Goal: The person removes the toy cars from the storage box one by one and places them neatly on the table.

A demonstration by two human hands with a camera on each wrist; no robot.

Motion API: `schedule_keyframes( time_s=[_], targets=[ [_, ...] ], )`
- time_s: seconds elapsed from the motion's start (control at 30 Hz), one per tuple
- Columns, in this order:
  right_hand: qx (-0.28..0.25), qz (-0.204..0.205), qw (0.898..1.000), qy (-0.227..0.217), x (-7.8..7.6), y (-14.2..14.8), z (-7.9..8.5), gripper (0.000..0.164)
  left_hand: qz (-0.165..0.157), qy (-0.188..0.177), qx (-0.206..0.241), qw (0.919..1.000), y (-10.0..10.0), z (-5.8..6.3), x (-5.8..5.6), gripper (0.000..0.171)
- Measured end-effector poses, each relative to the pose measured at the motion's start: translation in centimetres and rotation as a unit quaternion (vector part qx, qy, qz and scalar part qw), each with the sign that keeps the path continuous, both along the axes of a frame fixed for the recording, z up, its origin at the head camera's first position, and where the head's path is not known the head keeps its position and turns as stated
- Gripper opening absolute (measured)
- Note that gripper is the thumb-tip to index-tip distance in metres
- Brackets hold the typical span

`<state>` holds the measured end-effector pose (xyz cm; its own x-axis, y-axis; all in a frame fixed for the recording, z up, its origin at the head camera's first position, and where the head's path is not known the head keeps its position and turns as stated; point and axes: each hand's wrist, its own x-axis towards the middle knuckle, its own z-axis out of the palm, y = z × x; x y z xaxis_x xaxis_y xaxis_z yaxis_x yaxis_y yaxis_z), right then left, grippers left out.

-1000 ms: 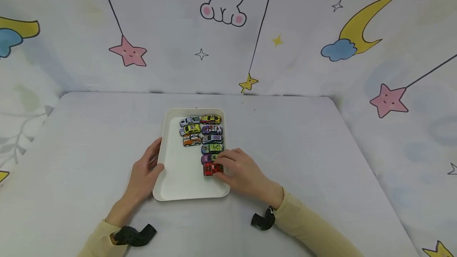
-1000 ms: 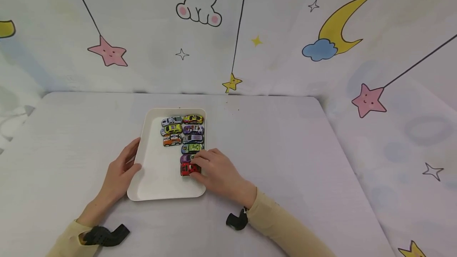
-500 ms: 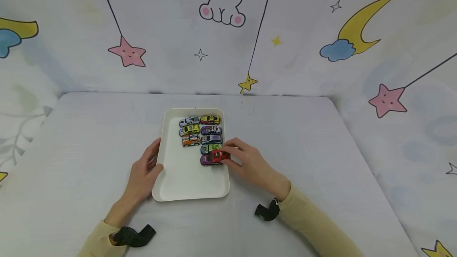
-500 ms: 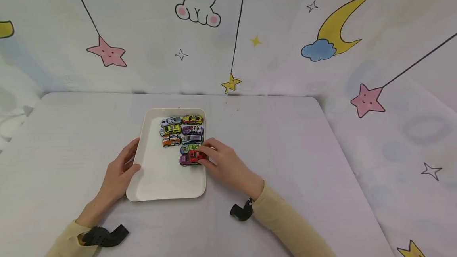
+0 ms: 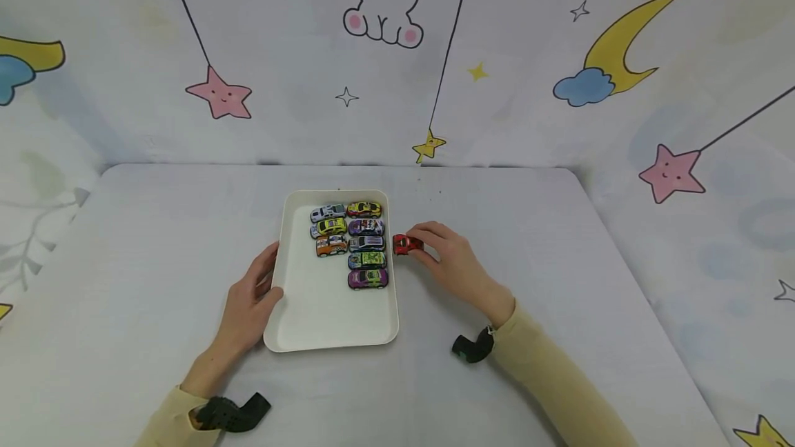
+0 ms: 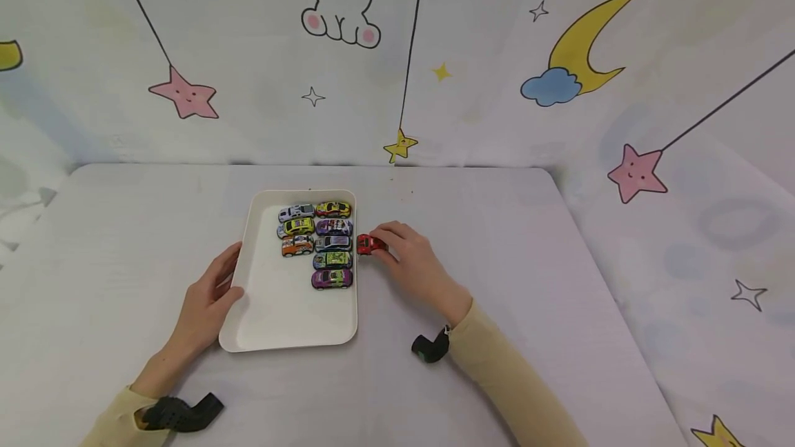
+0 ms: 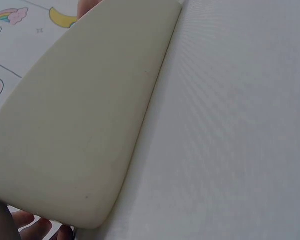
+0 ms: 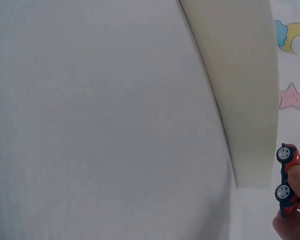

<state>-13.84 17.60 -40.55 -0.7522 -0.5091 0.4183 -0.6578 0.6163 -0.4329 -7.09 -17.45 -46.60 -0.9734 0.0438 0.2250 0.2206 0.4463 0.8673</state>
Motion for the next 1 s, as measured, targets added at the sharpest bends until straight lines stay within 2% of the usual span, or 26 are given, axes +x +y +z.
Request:
schedule_keyframes(
  time_s=[0.17,0.53,0.8,1.0],
  targets=[
    [0.003,-0.03,1.0,-0.008,-1.2,1.2,-0.6,0.032,0.003,0.001,0.0,1.0,0.0,0.0,0.0,0.071],
    [0.007,-0.061,0.998,-0.01,-2.9,3.1,-2.2,0.031,0.003,-0.001,-0.007,1.0,0.1,0.1,0.1,0.07],
    [-0.013,-0.069,0.997,-0.021,-3.3,3.9,-3.6,0.03,0.005,-0.001,-0.008,1.0,0.1,0.0,0.3,0.071],
    [-0.043,-0.074,0.996,0.006,-3.6,3.9,-4.6,0.032,0.003,0.0,-0.013,0.9999,0.2,0.1,0.2,0.07]
  ],
)
